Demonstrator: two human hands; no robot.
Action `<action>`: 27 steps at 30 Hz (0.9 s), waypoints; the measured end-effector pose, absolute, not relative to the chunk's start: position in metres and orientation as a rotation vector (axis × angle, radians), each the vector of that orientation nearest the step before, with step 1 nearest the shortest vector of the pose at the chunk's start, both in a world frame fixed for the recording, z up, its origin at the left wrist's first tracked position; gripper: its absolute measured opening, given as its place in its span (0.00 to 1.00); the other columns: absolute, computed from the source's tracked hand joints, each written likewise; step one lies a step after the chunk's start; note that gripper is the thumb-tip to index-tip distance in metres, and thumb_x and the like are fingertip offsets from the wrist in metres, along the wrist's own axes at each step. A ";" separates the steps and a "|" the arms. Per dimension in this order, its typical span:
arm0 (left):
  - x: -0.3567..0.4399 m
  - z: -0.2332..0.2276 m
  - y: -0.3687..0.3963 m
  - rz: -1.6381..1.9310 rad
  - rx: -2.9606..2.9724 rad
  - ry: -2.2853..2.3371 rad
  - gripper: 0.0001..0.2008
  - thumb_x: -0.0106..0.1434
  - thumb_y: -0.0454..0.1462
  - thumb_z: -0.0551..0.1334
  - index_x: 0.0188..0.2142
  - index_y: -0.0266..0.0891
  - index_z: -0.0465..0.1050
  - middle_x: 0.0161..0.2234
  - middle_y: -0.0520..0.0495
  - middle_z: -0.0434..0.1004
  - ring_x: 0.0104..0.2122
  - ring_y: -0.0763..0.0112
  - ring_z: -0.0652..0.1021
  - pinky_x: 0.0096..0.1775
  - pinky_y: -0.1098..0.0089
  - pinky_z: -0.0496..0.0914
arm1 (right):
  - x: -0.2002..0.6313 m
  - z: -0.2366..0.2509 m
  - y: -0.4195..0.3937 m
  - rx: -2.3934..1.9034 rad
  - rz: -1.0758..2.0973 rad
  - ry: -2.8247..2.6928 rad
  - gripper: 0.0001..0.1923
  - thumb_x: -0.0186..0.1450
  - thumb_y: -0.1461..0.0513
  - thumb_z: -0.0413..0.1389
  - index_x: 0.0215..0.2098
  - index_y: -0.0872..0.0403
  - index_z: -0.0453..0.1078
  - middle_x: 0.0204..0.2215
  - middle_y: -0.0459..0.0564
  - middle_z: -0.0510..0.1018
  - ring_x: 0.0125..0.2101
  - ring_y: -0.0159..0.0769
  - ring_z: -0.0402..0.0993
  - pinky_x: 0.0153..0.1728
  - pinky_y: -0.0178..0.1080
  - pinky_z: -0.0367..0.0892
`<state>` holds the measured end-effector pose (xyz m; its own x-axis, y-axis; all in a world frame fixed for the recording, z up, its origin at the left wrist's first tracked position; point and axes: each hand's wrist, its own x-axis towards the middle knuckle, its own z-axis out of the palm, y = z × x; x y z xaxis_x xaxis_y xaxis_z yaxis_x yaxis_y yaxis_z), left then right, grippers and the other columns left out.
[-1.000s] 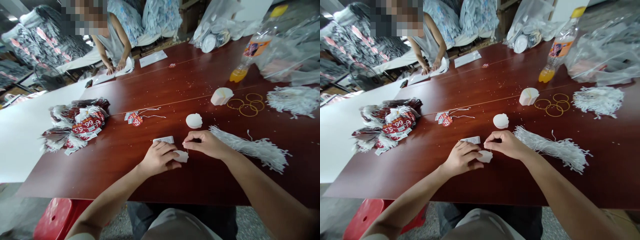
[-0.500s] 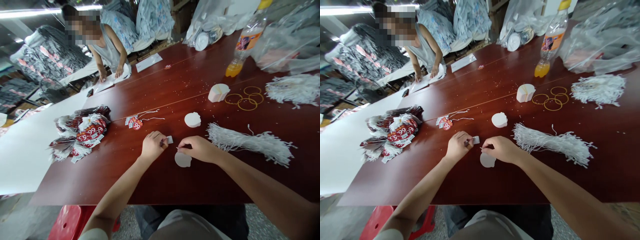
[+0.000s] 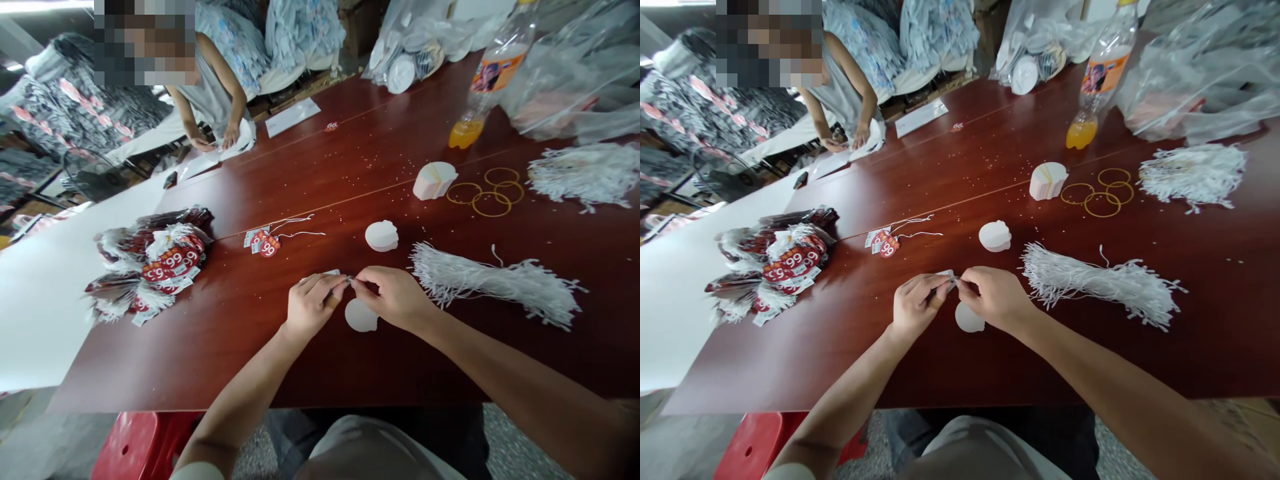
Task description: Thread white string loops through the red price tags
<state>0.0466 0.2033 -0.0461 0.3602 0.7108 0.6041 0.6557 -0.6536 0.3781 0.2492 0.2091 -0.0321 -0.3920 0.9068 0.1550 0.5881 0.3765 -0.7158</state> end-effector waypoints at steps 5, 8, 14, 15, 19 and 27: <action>0.046 -0.048 0.202 1.239 2.526 1.242 0.08 0.68 0.35 0.64 0.47 0.45 0.74 0.41 0.51 0.83 0.39 0.68 0.83 0.40 0.66 0.79 | 0.247 -0.032 0.207 -1.333 0.724 -2.077 0.11 0.69 0.58 0.52 0.30 0.53 0.70 0.27 0.45 0.76 0.26 0.33 0.69 0.29 0.36 0.58; 0.045 -0.048 0.202 1.256 2.529 1.205 0.08 0.68 0.35 0.64 0.47 0.45 0.73 0.40 0.52 0.83 0.38 0.69 0.83 0.40 0.67 0.79 | 0.252 -0.031 0.211 -1.387 0.757 -2.069 0.14 0.70 0.54 0.53 0.31 0.52 0.72 0.28 0.46 0.77 0.28 0.34 0.70 0.29 0.37 0.59; 0.048 -0.045 0.192 1.179 2.506 1.064 0.07 0.68 0.34 0.65 0.44 0.45 0.72 0.38 0.52 0.83 0.37 0.70 0.82 0.39 0.68 0.77 | 0.273 -0.009 0.222 -1.056 1.340 -1.954 0.09 0.66 0.54 0.59 0.37 0.49 0.79 0.34 0.45 0.81 0.34 0.35 0.75 0.36 0.36 0.66; 0.051 -0.044 0.188 1.128 2.533 1.050 0.07 0.67 0.34 0.65 0.44 0.45 0.72 0.39 0.52 0.82 0.37 0.70 0.81 0.39 0.67 0.76 | 0.278 -0.005 0.223 -0.987 1.419 -1.921 0.09 0.64 0.55 0.61 0.35 0.50 0.79 0.33 0.46 0.81 0.34 0.35 0.76 0.36 0.36 0.67; 0.065 -0.048 0.171 0.760 2.688 1.006 0.02 0.69 0.37 0.62 0.39 0.44 0.73 0.46 0.51 0.80 0.42 0.67 0.79 0.42 0.64 0.71 | 0.298 -0.002 0.225 -0.735 1.665 -1.633 0.11 0.64 0.54 0.62 0.34 0.53 0.76 0.18 0.42 0.74 0.17 0.27 0.66 0.20 0.32 0.59; 0.072 -0.055 0.161 0.685 2.662 1.039 0.07 0.66 0.38 0.61 0.44 0.42 0.74 0.48 0.48 0.79 0.41 0.66 0.78 0.42 0.65 0.72 | 0.312 -0.004 0.220 -0.459 1.906 -1.167 0.08 0.66 0.54 0.62 0.35 0.48 0.71 0.16 0.40 0.72 0.14 0.28 0.65 0.19 0.32 0.60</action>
